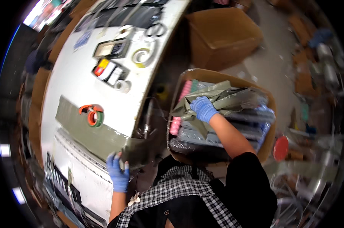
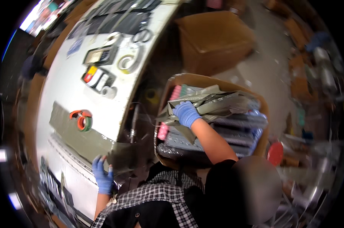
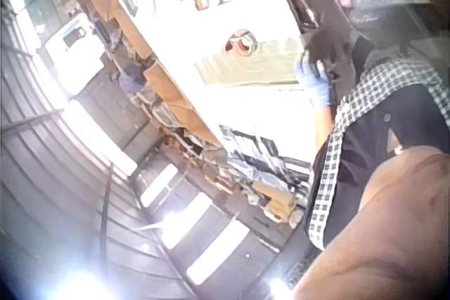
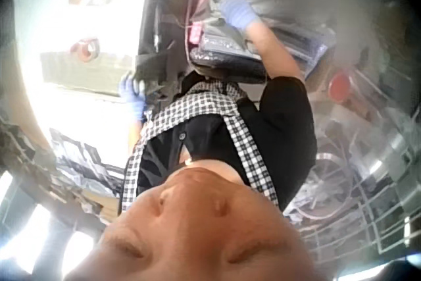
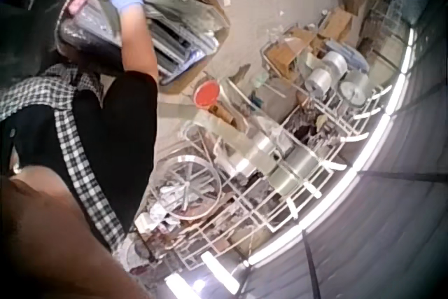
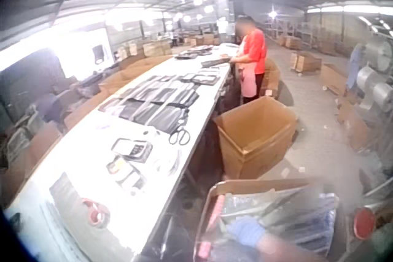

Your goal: The person cuts a green plastic sheet with scissors, places a long metal rail inside, and rolls it up. They secure the bundle with tape, apply a shipping label, and place the wrapped item into a cardboard box. The process is repeated with another rail.

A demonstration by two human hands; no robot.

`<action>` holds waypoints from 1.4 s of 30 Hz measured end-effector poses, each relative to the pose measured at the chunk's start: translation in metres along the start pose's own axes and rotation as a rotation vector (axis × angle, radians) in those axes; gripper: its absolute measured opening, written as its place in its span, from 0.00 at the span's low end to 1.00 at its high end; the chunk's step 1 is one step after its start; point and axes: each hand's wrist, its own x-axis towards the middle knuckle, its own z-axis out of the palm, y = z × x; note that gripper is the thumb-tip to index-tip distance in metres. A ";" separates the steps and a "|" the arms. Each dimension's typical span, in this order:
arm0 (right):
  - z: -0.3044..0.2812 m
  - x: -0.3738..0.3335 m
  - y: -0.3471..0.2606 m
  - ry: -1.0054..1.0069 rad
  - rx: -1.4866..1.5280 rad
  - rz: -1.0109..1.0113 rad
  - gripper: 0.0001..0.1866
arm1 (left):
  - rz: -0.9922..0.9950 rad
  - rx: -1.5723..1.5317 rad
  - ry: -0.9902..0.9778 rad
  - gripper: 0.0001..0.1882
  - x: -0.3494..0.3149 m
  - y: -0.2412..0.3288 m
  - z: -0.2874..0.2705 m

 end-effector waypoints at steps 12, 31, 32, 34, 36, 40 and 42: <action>0.253 0.221 0.007 -0.364 -0.125 0.283 0.18 | -0.816 0.214 0.228 0.54 -0.051 -0.102 0.002; -0.108 0.131 -0.264 0.709 0.445 -0.623 0.20 | -0.827 -0.290 0.352 0.59 -0.065 -0.142 -0.003; -0.121 0.155 -0.292 0.660 0.360 -0.653 0.25 | -0.814 -0.289 0.336 0.58 -0.066 -0.144 -0.007; -0.120 0.211 -0.326 0.626 0.106 -0.565 0.30 | -0.750 -0.401 0.464 0.57 -0.081 -0.168 0.007; -0.131 0.248 -0.345 0.336 0.041 -0.313 0.30 | -0.717 -0.511 0.504 0.57 -0.096 -0.186 0.006; -0.119 0.273 -0.335 0.438 0.119 0.049 0.33 | -0.641 -0.574 0.503 0.56 -0.125 -0.224 -0.020; -0.110 0.241 -0.367 0.688 -0.051 -0.048 0.35 | -0.650 -0.572 0.474 0.56 -0.142 -0.238 -0.027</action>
